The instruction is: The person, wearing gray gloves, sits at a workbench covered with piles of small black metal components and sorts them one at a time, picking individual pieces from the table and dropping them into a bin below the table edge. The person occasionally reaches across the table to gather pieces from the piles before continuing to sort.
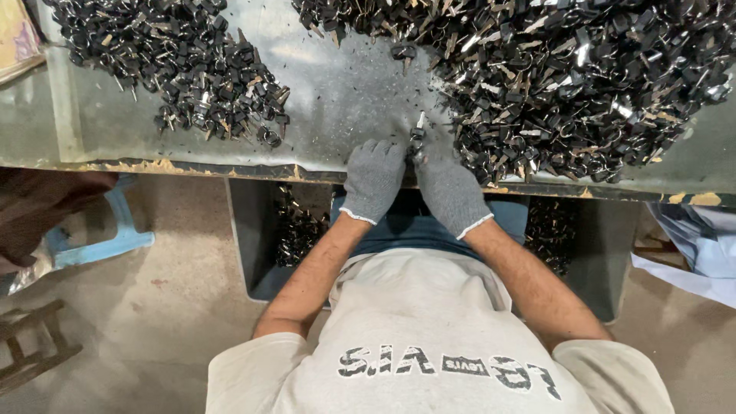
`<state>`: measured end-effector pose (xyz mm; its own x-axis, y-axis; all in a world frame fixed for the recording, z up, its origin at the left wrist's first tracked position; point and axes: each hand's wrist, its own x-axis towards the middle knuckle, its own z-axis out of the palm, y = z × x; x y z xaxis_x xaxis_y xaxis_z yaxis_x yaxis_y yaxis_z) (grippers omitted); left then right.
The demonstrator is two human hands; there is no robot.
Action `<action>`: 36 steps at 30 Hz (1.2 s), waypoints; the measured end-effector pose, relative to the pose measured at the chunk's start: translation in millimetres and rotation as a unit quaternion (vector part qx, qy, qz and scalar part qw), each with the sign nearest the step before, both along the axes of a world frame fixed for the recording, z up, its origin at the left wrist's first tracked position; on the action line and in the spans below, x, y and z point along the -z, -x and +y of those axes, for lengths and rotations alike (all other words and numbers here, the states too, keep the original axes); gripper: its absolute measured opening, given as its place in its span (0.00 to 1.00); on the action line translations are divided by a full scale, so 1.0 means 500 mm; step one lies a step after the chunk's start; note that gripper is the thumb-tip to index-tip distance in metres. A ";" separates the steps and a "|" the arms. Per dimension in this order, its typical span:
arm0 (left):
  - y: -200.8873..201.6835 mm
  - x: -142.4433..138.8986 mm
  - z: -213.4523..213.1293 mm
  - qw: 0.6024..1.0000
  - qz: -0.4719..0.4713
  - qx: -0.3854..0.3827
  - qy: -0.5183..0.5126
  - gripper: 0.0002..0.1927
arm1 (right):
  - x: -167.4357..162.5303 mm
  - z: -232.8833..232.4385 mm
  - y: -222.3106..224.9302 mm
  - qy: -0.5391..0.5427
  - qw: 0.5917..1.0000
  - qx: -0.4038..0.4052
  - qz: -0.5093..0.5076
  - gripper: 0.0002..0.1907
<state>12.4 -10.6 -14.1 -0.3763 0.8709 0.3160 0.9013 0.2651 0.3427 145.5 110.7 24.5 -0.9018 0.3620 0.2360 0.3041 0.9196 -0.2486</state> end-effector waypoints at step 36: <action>0.081 -0.090 0.200 0.963 -0.139 -0.014 0.231 0.15 | 0.025 -0.007 -0.036 0.255 0.935 0.102 -0.225 0.38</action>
<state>-28.1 89.3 30.9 -0.4157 0.8827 -0.2191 0.7816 0.4699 0.4102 163.3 107.4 11.9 -0.7682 0.4987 -0.4015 0.6395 0.6278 -0.4438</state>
